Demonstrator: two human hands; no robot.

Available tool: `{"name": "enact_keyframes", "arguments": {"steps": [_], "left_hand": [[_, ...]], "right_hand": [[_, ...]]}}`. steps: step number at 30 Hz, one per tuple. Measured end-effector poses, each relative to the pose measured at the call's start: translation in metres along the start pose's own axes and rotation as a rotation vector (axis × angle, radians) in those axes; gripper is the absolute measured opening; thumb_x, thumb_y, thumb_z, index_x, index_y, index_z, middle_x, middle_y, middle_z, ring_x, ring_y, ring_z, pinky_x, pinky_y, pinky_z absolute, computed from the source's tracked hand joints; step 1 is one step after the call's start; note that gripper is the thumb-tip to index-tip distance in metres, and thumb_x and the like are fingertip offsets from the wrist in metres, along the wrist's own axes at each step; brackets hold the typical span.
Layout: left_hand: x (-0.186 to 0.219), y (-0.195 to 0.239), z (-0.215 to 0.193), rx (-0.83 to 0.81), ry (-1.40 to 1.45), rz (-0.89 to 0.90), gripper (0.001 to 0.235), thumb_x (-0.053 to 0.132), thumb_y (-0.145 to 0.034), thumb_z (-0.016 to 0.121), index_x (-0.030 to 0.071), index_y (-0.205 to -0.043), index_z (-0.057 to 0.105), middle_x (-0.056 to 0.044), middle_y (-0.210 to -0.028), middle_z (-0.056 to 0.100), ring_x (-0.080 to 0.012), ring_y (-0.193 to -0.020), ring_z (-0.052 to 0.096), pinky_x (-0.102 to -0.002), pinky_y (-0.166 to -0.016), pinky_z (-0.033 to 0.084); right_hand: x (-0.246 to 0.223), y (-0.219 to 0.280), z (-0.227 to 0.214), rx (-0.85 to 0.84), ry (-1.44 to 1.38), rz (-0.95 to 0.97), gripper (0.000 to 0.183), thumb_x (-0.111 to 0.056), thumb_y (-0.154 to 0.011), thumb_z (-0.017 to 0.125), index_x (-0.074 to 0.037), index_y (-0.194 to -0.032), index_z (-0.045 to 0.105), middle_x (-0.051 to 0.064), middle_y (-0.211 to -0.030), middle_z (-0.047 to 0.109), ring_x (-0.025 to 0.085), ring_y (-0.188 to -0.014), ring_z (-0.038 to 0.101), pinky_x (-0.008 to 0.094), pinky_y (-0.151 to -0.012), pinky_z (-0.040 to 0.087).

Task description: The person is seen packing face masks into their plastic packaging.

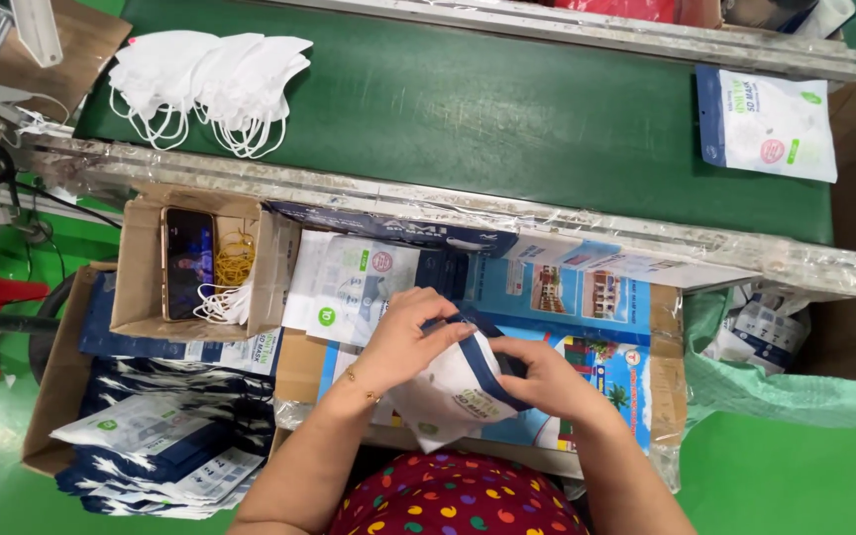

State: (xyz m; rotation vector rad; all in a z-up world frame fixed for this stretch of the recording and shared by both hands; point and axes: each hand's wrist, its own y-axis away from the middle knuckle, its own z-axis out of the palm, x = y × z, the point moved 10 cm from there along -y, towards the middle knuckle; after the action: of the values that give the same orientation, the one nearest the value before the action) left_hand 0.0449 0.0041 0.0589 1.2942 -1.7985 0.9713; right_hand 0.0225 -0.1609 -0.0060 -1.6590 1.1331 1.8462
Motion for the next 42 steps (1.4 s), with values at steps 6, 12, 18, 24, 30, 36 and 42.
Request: {"name": "enact_keyframes", "arguments": {"steps": [6,12,18,24,30,36,42], "left_hand": [[0.059,0.009,0.01,0.083,-0.049,0.341,0.017,0.018,-0.086,0.078,0.006,-0.09,0.067,-0.009,-0.094,0.061,-0.0334,-0.094,0.058,-0.043,-0.086,0.044],[-0.001,0.0,-0.012,0.128,0.11,0.0,0.016,0.016,-0.088,0.076,0.003,-0.094,0.068,-0.013,-0.094,0.062,-0.0325,-0.089,0.063,-0.039,-0.078,0.05],[0.032,0.016,0.02,-0.073,-0.063,0.233,0.013,0.017,-0.089,0.075,0.006,-0.091,0.069,-0.01,-0.093,0.064,-0.0315,-0.09,0.063,-0.042,-0.08,0.05],[0.058,0.02,-0.002,0.037,-0.121,0.305,0.013,0.014,-0.087,0.073,0.005,-0.085,0.065,-0.01,-0.089,0.061,-0.0329,-0.085,0.062,-0.044,-0.075,0.046],[0.03,0.014,-0.012,-0.022,0.136,0.098,0.01,0.013,-0.085,0.077,0.005,-0.089,0.072,-0.008,-0.086,0.062,-0.0271,-0.077,0.064,-0.038,-0.066,0.049],[0.008,0.0,-0.067,0.259,0.052,0.243,0.02,0.012,-0.087,0.077,0.007,-0.105,0.071,-0.011,-0.112,0.069,-0.0302,-0.113,0.065,-0.039,-0.101,0.051],[-0.063,-0.066,-0.178,0.59,-0.465,0.147,0.053,0.019,-0.097,0.075,0.005,-0.142,0.052,-0.021,-0.147,0.052,-0.0411,-0.142,0.046,-0.049,-0.121,0.035]], "right_hand": [[0.021,-0.008,0.005,-0.008,0.558,0.028,0.017,-0.009,-0.088,0.069,-0.005,-0.103,0.077,0.014,-0.096,0.076,0.027,-0.087,0.074,0.033,-0.078,0.057],[-0.056,0.012,-0.018,0.188,0.486,-0.324,0.018,-0.008,-0.091,0.069,-0.002,-0.108,0.072,0.016,-0.102,0.074,0.031,-0.1,0.068,0.039,-0.084,0.053],[-0.018,-0.002,-0.016,0.182,0.287,-0.067,0.028,-0.014,-0.089,0.071,-0.009,-0.115,0.066,0.007,-0.102,0.074,0.02,-0.083,0.071,0.032,-0.075,0.056],[-0.025,-0.002,-0.013,0.226,0.446,-0.244,0.015,-0.013,-0.088,0.071,-0.005,-0.101,0.073,0.008,-0.085,0.072,0.022,-0.074,0.068,0.033,-0.067,0.053],[-0.006,-0.003,-0.029,0.203,0.556,-0.18,0.016,-0.019,-0.088,0.076,-0.004,-0.088,0.07,0.012,-0.072,0.064,0.022,-0.068,0.058,0.036,-0.062,0.048],[0.055,0.008,-0.107,0.483,0.293,-0.109,0.018,-0.019,-0.097,0.066,-0.001,-0.095,0.071,0.009,-0.08,0.065,0.017,-0.073,0.059,0.033,-0.066,0.049],[0.021,0.019,-0.124,0.662,-0.596,-0.228,0.028,-0.023,-0.107,0.047,-0.007,-0.127,0.058,0.006,-0.115,0.069,0.021,-0.096,0.07,0.036,-0.084,0.055]]}}
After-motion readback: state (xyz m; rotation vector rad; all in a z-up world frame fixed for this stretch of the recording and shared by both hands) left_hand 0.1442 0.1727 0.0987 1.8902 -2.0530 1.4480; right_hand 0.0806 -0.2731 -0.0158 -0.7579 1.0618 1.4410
